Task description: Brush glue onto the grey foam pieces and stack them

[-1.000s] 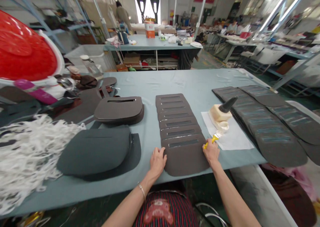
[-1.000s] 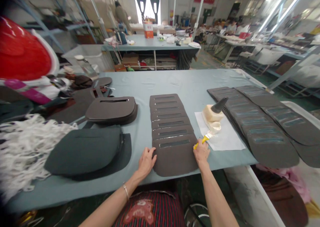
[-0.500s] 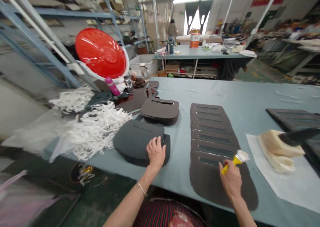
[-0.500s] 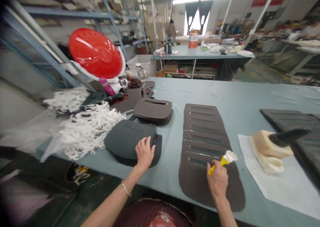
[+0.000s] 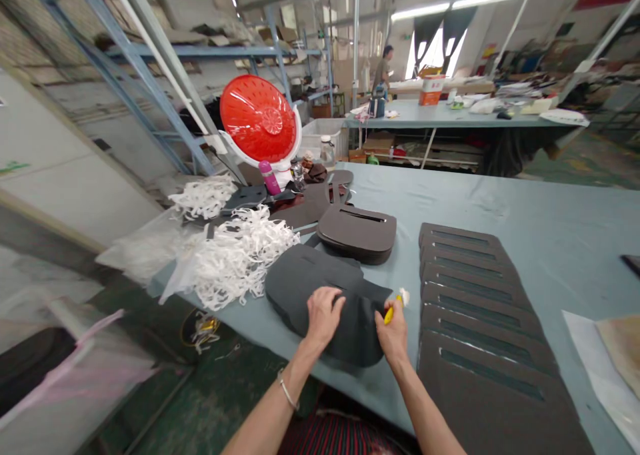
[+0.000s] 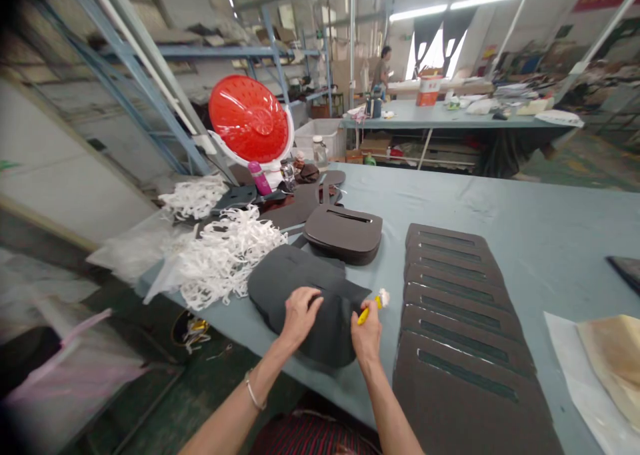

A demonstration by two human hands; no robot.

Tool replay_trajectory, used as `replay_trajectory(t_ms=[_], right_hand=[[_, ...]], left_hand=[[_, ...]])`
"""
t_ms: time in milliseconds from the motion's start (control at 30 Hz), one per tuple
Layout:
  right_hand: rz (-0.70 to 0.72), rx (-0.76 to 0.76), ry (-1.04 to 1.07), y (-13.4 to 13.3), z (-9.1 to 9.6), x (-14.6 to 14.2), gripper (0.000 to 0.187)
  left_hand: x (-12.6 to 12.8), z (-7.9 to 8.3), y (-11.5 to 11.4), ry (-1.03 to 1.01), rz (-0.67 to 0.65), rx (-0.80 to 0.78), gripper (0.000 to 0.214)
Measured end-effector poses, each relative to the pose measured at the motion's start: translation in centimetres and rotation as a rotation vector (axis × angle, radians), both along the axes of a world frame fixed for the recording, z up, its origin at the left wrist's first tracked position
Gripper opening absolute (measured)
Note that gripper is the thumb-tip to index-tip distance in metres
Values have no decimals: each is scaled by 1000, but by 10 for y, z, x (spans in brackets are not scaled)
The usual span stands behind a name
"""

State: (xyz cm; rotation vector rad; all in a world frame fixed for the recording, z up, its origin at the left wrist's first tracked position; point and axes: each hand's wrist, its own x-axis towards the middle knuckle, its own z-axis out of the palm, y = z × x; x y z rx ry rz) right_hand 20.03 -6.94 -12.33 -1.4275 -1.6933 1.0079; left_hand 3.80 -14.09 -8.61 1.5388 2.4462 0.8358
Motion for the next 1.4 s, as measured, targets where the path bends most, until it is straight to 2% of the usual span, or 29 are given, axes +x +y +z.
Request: replay_trajectory(t_ms=[67, 100, 167, 267, 367, 467, 600, 667, 733, 833, 1033, 1200, 1300, 1400], right_hand=[[-22, -4, -17, -1, -1, 8, 21], [-38, -14, -19, -3, -1, 13, 21], [-72, -33, -18, -9, -2, 26, 22], [-126, -28, -21, -15, -5, 51, 19], [-214, -3, -78, -20, -15, 98, 16], [-351, -46, -275, -31, -29, 173, 14], [-501, -140, -659, -49, -44, 283, 14], [-511, -129, -775, -54, -47, 325, 17], [-501, -97, -824, -57, -49, 352, 20], [-480, -61, -838, -56, -51, 369, 27], [-408, -19, -817, -50, -52, 371, 47], [-400, 41, -788, -46, -55, 376, 46], [-449, 139, -761, -48, -58, 383, 45], [-498, 276, -721, -46, -61, 385, 44]], left_hand=[[-29, 3, -2, 169, 294, -44, 46], [-42, 4, -2, 203, 379, -92, 58], [-60, 5, 2, 169, 361, -208, 63], [-54, -1, 19, 35, 152, -373, 40], [-6, -17, 31, -82, -86, -407, 28], [66, -39, 27, -325, -266, -396, 29], [157, -68, 8, -559, -376, -403, 47], [189, -79, -1, -597, -414, -383, 63], [210, -86, -8, -586, -461, -327, 73], [225, -89, -16, -526, -524, -251, 73], [229, -83, -20, -456, -528, -269, 53], [233, -78, -18, -492, -531, -266, 36], [233, -81, -19, -483, -504, -298, 37], [225, -85, -6, -479, -501, -397, 42]])
